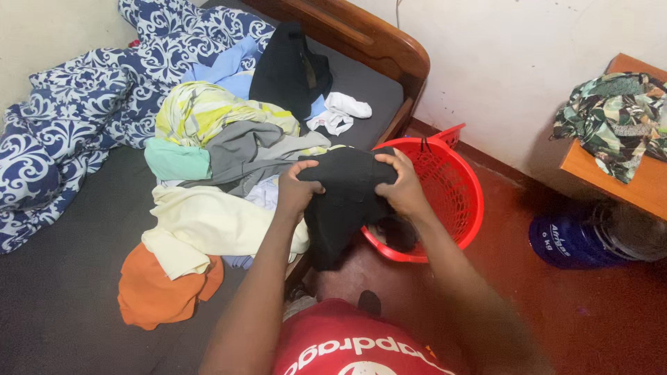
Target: The person sorts through a pile of clothes on a bed, handles an orange shirt and a white garment, then folds a black garment by hand.
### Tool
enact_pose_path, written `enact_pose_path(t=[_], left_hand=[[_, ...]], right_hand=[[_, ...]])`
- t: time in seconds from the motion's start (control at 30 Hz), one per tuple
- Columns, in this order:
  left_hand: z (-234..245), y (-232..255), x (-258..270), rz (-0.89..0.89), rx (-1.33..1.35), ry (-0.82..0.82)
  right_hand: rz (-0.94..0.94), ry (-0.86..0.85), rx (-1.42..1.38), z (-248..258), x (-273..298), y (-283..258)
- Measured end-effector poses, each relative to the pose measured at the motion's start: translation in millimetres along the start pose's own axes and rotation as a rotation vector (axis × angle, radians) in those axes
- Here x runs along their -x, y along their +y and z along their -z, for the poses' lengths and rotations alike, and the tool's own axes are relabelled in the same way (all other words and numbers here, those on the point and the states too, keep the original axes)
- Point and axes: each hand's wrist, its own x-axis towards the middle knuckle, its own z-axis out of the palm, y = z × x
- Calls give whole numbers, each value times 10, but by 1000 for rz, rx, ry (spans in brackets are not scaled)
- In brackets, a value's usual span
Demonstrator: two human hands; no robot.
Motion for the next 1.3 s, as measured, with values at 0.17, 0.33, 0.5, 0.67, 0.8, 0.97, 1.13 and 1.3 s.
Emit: enact_pose_path(t=[0.17,0.33,0.5,0.67,0.8,0.97,1.13,1.3], left_hand=[[56,69,-24,90,145,-46],[105,173,-7,234,81,-94],[215,144,-69,-193,-401,-153],[214,233,-10,-94,-782,-82],[213,219,-13,-38,-835,-73],[275,110,-19,-394,-931,143],[367,43,-24,-254,-609,40],[327,-92,-66,-110,-268,167]], right_hand=[[225,43,395,-27,22,-37],[256,50,398,4,2,-69],[409,83,473,-37,-27,-174],[318,61,387,-66,-33,-181],[282,64,417,-134,-27,-130],[184,-78,213,-124,-22,-138],[19,-83,60,-70,-102,32],[-49,5,-257,-178,-111,208]])
